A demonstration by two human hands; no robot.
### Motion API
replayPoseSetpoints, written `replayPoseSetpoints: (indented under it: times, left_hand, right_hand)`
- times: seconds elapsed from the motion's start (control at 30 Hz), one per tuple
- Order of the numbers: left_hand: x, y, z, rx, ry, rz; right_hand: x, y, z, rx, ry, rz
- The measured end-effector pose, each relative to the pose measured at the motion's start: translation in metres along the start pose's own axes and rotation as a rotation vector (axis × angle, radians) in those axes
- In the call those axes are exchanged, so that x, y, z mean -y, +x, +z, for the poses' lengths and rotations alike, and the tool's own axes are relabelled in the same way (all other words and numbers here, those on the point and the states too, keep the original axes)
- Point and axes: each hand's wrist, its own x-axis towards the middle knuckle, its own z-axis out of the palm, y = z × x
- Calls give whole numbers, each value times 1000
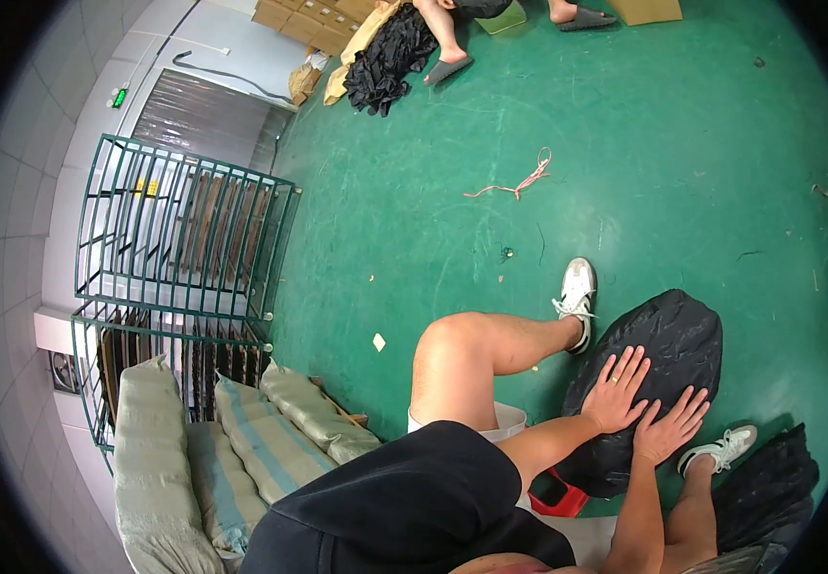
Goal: Inspecting and organizing black waterproof bags by stretching them over a base and checking for defects.
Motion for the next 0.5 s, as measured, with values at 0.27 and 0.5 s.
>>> replayPoseSetpoints:
  times: [0.27, 0.5]
  left_hand:
    - [-1, 0, 0, 19, 10, -1]
    - [-1, 0, -2, 20, 4, -4]
  right_hand:
    - [-2, -1, 1, -6, 16, -7]
    - [0, -1, 0, 12, 12, -2]
